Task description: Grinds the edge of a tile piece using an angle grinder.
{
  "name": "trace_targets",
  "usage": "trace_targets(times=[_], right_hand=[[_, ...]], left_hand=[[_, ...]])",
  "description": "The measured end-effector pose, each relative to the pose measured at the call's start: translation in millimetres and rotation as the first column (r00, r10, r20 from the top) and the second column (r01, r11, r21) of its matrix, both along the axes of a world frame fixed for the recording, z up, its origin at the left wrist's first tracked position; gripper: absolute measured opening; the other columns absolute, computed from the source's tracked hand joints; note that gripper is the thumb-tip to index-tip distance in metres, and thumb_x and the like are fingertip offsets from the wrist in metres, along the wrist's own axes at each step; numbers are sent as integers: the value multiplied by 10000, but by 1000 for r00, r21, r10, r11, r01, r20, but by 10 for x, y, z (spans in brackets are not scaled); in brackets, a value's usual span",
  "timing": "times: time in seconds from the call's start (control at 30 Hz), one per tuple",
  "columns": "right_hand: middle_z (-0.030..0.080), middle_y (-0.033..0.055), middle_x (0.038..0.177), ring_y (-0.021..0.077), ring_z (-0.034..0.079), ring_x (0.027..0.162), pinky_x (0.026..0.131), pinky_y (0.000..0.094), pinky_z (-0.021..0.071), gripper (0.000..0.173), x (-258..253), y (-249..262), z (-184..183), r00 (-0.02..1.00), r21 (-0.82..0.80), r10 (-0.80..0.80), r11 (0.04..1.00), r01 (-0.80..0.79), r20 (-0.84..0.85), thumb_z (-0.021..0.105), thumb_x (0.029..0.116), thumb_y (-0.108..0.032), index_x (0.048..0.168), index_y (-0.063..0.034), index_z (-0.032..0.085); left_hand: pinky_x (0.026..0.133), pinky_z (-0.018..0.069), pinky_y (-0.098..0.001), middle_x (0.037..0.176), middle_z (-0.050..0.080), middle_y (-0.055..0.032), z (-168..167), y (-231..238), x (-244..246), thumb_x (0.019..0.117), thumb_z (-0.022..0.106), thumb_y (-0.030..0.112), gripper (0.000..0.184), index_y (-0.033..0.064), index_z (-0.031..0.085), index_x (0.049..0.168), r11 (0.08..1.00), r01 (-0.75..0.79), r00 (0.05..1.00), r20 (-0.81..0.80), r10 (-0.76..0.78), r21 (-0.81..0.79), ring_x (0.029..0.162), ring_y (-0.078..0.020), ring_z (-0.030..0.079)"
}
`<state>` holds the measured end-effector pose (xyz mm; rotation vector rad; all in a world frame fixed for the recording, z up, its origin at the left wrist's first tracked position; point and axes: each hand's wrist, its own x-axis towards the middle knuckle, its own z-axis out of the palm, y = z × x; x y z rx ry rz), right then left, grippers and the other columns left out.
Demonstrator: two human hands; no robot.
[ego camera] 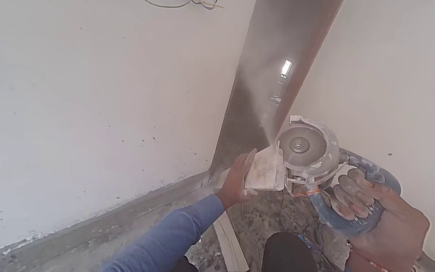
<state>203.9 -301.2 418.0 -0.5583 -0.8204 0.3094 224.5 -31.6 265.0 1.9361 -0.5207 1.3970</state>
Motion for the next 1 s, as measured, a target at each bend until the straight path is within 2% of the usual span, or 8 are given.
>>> trace_targets(times=[0.07, 0.2, 0.57, 0.67, 1.0], right_hand=[[541, -4, 583, 84, 577, 464, 439, 237, 528, 178, 3, -2, 2, 1000, -12, -7, 1000, 7, 1, 539, 981, -152, 888, -48, 650], [545, -7, 587, 82, 580, 471, 444, 232, 526, 202, 5, -5, 10, 1000, -24, 7, 1000, -7, -2, 516, 987, -155, 877, -57, 654], [542, -4, 593, 85, 579, 474, 451, 241, 531, 176, 36, 1, -18, 999, -28, 32, 999, -32, 13, 554, 984, -164, 890, -52, 653], [553, 2, 604, 90, 585, 483, 457, 246, 535, 174, 41, 3, -22, 999, -36, 31, 999, -30, 22, 566, 983, -172, 899, -54, 662], [551, 9, 606, 106, 595, 490, 473, 262, 549, 156, 78, -1, -39, 996, -18, 91, 996, -91, 10, 592, 974, -165, 923, -32, 657]], left_hand=[[1139, 429, -422, 1443, 535, -257, 3, 2, 10, 775, 257, 973, 1287, -61, 400, 1528, 1000, 3, 1000, 3, -3, -6, 1329, -296, 536], [1139, 430, -424, 1447, 529, -258, 14, 10, 19, 776, 298, 960, 1272, -60, 395, 1530, 1000, 4, 1000, -7, -5, -6, 1335, -294, 531], [1128, 445, -417, 1444, 536, -248, 10, 33, 53, 789, 263, 960, 1261, -49, 399, 1533, 1000, -12, 1000, 13, 12, -10, 1324, -281, 542], [1125, 447, -423, 1442, 537, -248, 6, 42, 64, 795, 287, 945, 1240, -44, 400, 1534, 1000, -17, 1000, 11, 18, -14, 1322, -285, 542], [1134, 442, -421, 1433, 541, -266, 7, 42, 98, 802, 278, 949, 1251, -69, 408, 1518, 999, -25, 999, 44, 26, -21, 1329, -292, 544]])
